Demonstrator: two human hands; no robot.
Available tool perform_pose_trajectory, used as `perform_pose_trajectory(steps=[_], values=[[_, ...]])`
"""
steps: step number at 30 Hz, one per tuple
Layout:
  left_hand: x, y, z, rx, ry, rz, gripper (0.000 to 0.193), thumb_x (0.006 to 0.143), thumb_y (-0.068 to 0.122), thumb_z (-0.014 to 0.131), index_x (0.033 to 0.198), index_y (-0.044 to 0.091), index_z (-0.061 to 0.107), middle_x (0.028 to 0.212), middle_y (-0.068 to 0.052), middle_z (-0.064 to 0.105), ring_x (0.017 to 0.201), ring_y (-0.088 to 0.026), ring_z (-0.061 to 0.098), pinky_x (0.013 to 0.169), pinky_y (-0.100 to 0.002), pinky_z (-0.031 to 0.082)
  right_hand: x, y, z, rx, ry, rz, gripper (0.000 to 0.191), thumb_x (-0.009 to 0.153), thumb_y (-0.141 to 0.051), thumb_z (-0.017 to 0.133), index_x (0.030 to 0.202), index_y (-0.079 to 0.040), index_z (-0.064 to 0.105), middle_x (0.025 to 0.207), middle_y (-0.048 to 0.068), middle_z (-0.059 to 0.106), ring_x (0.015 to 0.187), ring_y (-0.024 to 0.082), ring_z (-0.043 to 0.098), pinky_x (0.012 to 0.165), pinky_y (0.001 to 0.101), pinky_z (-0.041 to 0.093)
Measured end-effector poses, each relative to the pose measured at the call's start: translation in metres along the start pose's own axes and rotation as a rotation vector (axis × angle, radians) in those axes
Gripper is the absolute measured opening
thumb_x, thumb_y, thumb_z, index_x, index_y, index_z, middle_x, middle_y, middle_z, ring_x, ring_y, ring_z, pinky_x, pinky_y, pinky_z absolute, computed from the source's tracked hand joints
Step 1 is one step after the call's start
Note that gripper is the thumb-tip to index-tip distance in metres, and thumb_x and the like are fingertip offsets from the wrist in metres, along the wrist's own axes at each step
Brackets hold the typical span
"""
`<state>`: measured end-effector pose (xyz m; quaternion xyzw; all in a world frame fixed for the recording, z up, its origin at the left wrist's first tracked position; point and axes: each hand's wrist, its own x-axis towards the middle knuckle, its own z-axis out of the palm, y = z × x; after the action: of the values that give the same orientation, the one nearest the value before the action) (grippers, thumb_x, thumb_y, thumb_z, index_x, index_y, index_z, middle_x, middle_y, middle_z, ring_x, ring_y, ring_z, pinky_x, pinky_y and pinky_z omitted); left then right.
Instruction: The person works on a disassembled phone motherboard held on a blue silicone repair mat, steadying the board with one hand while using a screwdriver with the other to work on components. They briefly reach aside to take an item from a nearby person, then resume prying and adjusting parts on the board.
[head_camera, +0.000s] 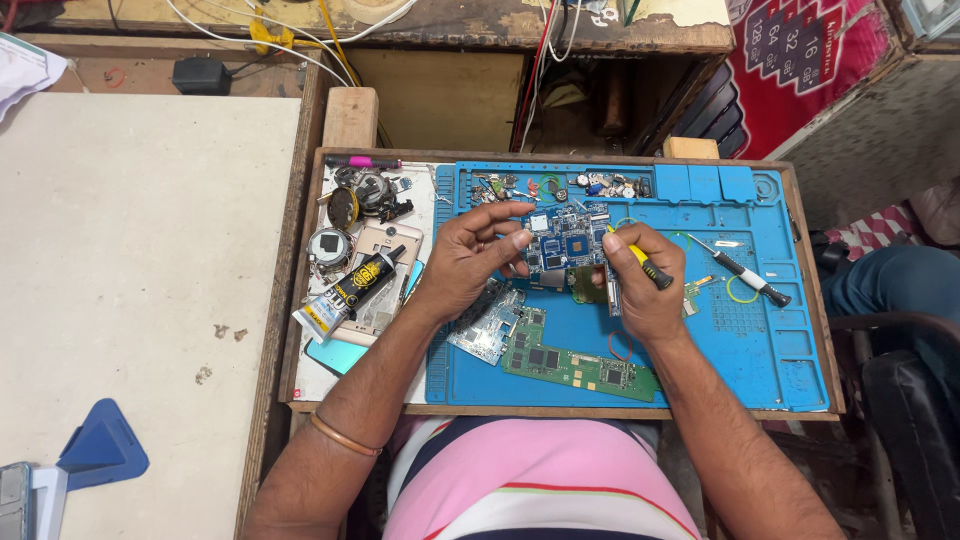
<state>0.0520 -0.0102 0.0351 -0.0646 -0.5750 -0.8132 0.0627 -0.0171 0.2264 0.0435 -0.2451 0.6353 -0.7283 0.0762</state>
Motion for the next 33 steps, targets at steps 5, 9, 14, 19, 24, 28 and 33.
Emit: perform_pose_trajectory(steps=[5, 9, 14, 19, 24, 28, 33], values=[[-0.0006, -0.0007, -0.0024, 0.081, 0.021, 0.020, 0.034, 0.105, 0.022, 0.064, 0.134, 0.005, 0.067, 0.092, -0.005, 0.074, 0.079, -0.010, 0.072, 0.067, -0.024, 0.054, -0.0021, 0.0013, 0.0016, -0.035, -0.005, -0.062, 0.020, 0.106, -0.014, 0.064, 0.091, -0.001, 0.065, 0.084, 0.003, 0.062, 0.069, 0.008, 0.061, 0.060, 0.0231, 0.053], [-0.0010, -0.0036, -0.0029, 0.129, 0.071, 0.051, 0.030, 0.104, 0.019, 0.065, 0.130, 0.005, 0.068, 0.096, -0.004, 0.075, 0.081, -0.009, 0.072, 0.067, -0.023, 0.055, -0.0020, 0.0025, 0.0021, -0.017, -0.017, -0.057, 0.020, 0.106, -0.014, 0.065, 0.091, -0.001, 0.065, 0.085, 0.003, 0.061, 0.069, 0.008, 0.060, 0.060, 0.0237, 0.054], [0.0003, -0.0072, -0.0056, 0.090, 0.070, 0.083, 0.025, 0.102, 0.010, 0.068, 0.125, 0.001, 0.068, 0.099, -0.007, 0.075, 0.083, -0.010, 0.072, 0.075, -0.025, 0.060, -0.0012, 0.0027, 0.0005, -0.003, -0.018, -0.015, 0.020, 0.105, -0.015, 0.065, 0.092, -0.001, 0.066, 0.085, 0.003, 0.063, 0.069, 0.008, 0.061, 0.061, 0.0238, 0.055], [-0.0004, -0.0094, -0.0076, 0.063, 0.061, 0.093, 0.025, 0.100, 0.005, 0.069, 0.124, -0.001, 0.068, 0.100, -0.009, 0.076, 0.085, -0.011, 0.073, 0.079, -0.027, 0.062, -0.0015, 0.0040, -0.0001, 0.036, -0.011, 0.030, 0.019, 0.104, -0.016, 0.065, 0.092, -0.002, 0.067, 0.085, 0.003, 0.065, 0.069, 0.008, 0.063, 0.060, 0.0238, 0.056], [-0.0009, -0.0086, -0.0063, 0.060, 0.065, 0.091, 0.027, 0.099, 0.004, 0.069, 0.125, -0.001, 0.067, 0.100, -0.008, 0.076, 0.086, -0.012, 0.073, 0.079, -0.027, 0.062, -0.0011, 0.0053, -0.0010, 0.082, -0.014, 0.051, 0.018, 0.104, -0.016, 0.065, 0.092, -0.002, 0.067, 0.085, 0.004, 0.064, 0.068, 0.008, 0.063, 0.060, 0.0237, 0.056], [-0.0016, -0.0062, -0.0052, 0.059, 0.069, 0.080, 0.029, 0.098, 0.004, 0.069, 0.127, 0.001, 0.066, 0.100, -0.009, 0.076, 0.085, -0.012, 0.073, 0.078, -0.026, 0.062, -0.0011, 0.0068, -0.0020, 0.077, -0.018, 0.048, 0.018, 0.104, -0.015, 0.065, 0.092, -0.002, 0.067, 0.085, 0.004, 0.064, 0.069, 0.008, 0.063, 0.060, 0.0240, 0.057], [-0.0037, -0.0037, -0.0031, 0.065, 0.080, 0.071, 0.032, 0.098, 0.003, 0.070, 0.130, 0.001, 0.064, 0.099, -0.009, 0.077, 0.085, -0.011, 0.073, 0.079, -0.026, 0.062, -0.0022, 0.0080, -0.0033, 0.083, -0.028, 0.036, 0.018, 0.104, -0.015, 0.065, 0.093, -0.002, 0.067, 0.085, 0.004, 0.064, 0.070, 0.009, 0.063, 0.061, 0.0244, 0.057]])
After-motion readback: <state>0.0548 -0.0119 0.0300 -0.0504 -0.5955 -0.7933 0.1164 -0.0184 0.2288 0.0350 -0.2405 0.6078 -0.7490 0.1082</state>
